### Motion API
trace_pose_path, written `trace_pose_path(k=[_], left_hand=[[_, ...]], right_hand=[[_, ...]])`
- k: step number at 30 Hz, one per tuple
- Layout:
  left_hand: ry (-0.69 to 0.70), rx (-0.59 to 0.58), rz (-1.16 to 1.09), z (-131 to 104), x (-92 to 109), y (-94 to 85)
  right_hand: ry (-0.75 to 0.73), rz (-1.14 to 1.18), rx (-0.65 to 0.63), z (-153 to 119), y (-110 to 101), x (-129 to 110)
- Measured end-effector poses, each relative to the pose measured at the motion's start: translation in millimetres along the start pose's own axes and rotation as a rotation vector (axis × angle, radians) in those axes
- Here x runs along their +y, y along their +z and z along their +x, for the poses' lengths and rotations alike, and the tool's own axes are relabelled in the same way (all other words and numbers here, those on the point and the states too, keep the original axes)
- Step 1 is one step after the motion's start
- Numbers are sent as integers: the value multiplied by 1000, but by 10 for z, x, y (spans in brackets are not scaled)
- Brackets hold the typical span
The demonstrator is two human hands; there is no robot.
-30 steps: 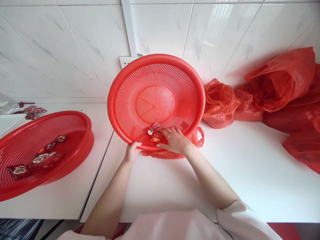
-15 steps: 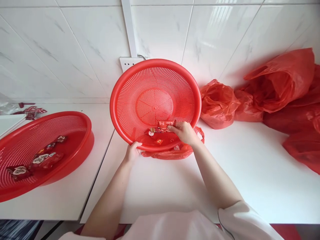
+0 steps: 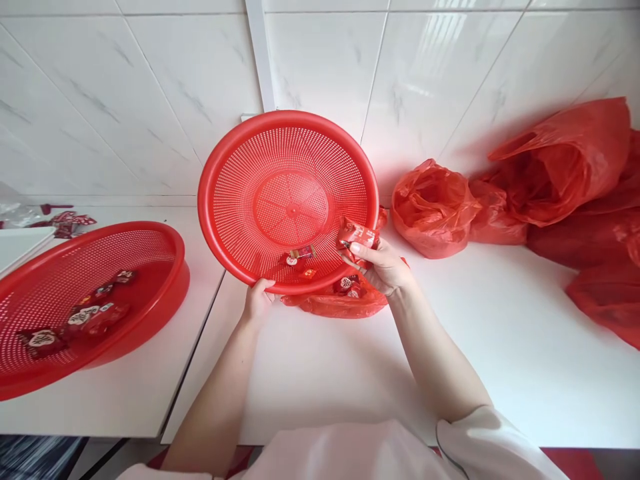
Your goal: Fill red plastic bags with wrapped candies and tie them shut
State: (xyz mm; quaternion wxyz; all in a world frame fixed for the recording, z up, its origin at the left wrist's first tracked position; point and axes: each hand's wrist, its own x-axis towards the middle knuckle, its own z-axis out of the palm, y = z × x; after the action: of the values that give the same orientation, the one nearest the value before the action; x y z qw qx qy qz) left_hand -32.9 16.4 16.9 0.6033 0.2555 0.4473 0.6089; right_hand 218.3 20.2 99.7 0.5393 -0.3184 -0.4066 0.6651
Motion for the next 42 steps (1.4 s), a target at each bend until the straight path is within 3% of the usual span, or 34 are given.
trace_pose_path(k=[11, 18, 27, 32, 36, 42], left_hand=[[14, -48, 2, -12, 6, 7], [-1, -29, 15, -20, 10, 15], [30, -29, -8, 3, -22, -7], [39, -39, -8, -1, -21, 2], [58, -45, -9, 8, -28, -3], [87, -70, -15, 41, -45, -31]], right_hand=[[-125, 3, 42, 29, 20, 34], [-78, 58, 9, 51, 2, 65], [-109, 9, 108, 106, -82, 139], [-164, -120, 185, 138, -98, 153], [-195, -349, 217, 119, -106, 103], [-96, -795, 76, -1, -218, -92]])
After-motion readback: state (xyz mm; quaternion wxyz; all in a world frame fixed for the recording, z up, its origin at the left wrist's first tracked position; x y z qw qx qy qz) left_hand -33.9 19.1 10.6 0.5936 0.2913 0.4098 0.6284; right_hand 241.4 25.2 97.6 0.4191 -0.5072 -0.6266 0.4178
